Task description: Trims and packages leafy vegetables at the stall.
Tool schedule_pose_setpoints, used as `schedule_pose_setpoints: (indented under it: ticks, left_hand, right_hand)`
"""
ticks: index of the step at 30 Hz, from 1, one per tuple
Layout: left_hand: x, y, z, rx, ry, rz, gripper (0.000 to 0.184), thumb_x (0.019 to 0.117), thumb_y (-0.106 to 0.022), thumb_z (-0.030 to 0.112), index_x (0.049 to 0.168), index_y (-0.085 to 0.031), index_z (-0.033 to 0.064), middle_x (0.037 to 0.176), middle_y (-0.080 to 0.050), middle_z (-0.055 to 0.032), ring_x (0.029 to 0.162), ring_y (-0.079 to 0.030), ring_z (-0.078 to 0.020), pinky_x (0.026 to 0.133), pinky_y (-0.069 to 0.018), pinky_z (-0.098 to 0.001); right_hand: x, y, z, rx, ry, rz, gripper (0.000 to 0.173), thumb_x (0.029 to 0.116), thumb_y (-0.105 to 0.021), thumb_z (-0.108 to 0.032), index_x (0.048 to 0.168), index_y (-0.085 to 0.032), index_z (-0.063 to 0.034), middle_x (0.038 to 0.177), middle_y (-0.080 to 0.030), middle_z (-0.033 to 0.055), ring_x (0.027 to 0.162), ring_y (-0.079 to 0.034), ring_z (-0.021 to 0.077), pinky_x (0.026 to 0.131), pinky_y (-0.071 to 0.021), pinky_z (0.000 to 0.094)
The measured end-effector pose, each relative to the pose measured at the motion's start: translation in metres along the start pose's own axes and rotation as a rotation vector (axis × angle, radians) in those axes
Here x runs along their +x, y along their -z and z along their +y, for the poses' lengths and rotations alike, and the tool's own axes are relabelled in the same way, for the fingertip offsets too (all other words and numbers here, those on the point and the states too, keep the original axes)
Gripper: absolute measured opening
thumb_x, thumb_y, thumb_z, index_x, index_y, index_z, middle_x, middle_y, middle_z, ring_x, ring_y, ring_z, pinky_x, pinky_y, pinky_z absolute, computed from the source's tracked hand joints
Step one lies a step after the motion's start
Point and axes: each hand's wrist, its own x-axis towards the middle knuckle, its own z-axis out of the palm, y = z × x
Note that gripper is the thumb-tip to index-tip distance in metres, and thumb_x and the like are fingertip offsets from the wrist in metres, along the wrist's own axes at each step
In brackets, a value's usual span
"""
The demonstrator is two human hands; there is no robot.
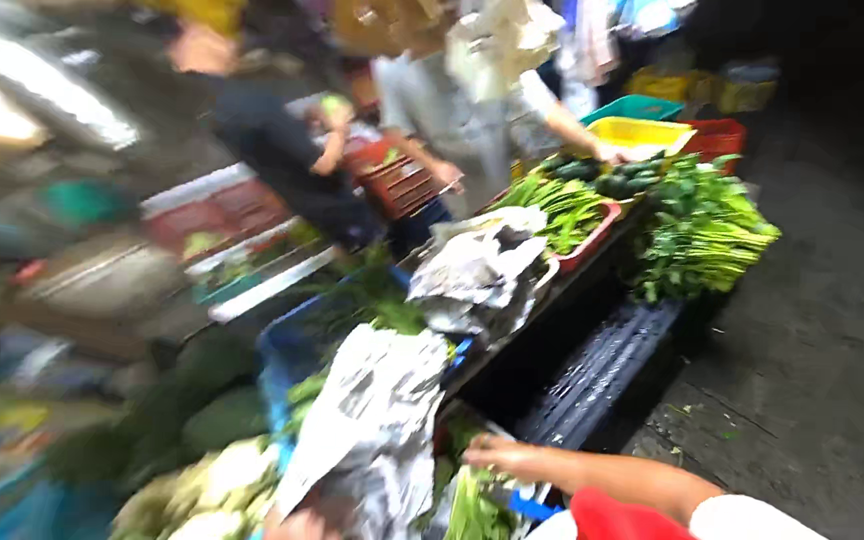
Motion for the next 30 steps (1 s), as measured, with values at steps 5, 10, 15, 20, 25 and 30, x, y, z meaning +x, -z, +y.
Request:
schedule_pose_setpoints:
  ticks: [5,10,15,20,25,30]
  left_hand:
    - [-0.013,-0.041,0.024,-0.368,0.016,0.103,0.036,0.1103,-0.022,0.019,0.122,-0.055,0.0114,0.103,-0.073,-0.0004,0.094,-0.072,-0.0105,0.081,-0.0628,-0.0328]
    - [-0.032,-0.035,0.013,-0.575,0.019,0.117,0.034,0.1111,-0.031,0.023,0.127,-0.058,0.0100,0.111,-0.074,-0.0080,0.102,-0.073,-0.0181,0.087,-0.0631,-0.0404]
    - [-0.033,-0.015,-0.031,-0.356,0.030,0.423,0.025,0.1076,-0.046,0.010,0.128,-0.056,0.0016,0.105,-0.073,-0.0074,0.094,-0.073,-0.0152,0.084,-0.0632,-0.0362]
    - [-0.041,-0.010,-0.068,-0.231,0.070,0.579,0.030,0.1049,-0.052,0.010,0.133,-0.054,-0.0020,0.109,-0.071,-0.0095,0.094,-0.072,-0.0135,0.084,-0.0619,-0.0339]
    - [-0.051,-0.010,-0.081,-0.505,0.028,0.423,0.038,0.1043,-0.049,0.016,0.141,-0.045,0.0071,0.115,-0.070,-0.0066,0.102,-0.071,-0.0152,0.088,-0.0619,-0.0373]
    - [-0.032,0.007,-0.078,-0.263,-0.050,0.162,0.099,0.0752,-0.078,0.064,0.148,-0.044,0.0062,0.132,-0.064,-0.0065,0.117,-0.064,-0.0161,0.097,-0.0567,-0.0363]
  right_hand:
    - [0.005,0.002,-0.047,0.232,0.036,-0.122,0.069,0.1060,-0.049,-0.036,0.159,-0.019,-0.0025,0.136,-0.060,0.0203,0.117,-0.065,0.0263,0.097,-0.0540,0.0432]
    - [-0.007,-0.005,-0.076,0.367,0.066,-0.178,0.046,0.1005,-0.059,-0.023,0.140,-0.044,-0.0041,0.106,-0.072,0.0103,0.093,-0.073,0.0182,0.085,-0.0621,0.0377]
    - [-0.004,-0.008,-0.096,0.124,0.251,0.009,0.024,0.0993,-0.064,-0.008,0.119,-0.059,0.0049,0.092,-0.074,0.0109,0.081,-0.074,0.0158,0.079,-0.0632,0.0334]
    - [0.004,0.008,-0.110,-0.263,0.491,0.104,0.025,0.1035,-0.057,-0.017,0.118,-0.066,0.0010,0.098,-0.073,0.0057,0.090,-0.070,0.0075,0.087,-0.0579,0.0284]
    - [0.004,0.028,-0.139,-0.669,0.626,0.057,0.035,0.1050,-0.049,-0.025,0.120,-0.069,0.0009,0.098,-0.074,0.0103,0.094,-0.069,0.0129,0.088,-0.0554,0.0360]
    - [-0.006,0.039,-0.162,-0.807,0.715,-0.156,0.029,0.1047,-0.052,-0.021,0.112,-0.072,-0.0001,0.095,-0.073,0.0093,0.090,-0.069,0.0099,0.087,-0.0552,0.0328]
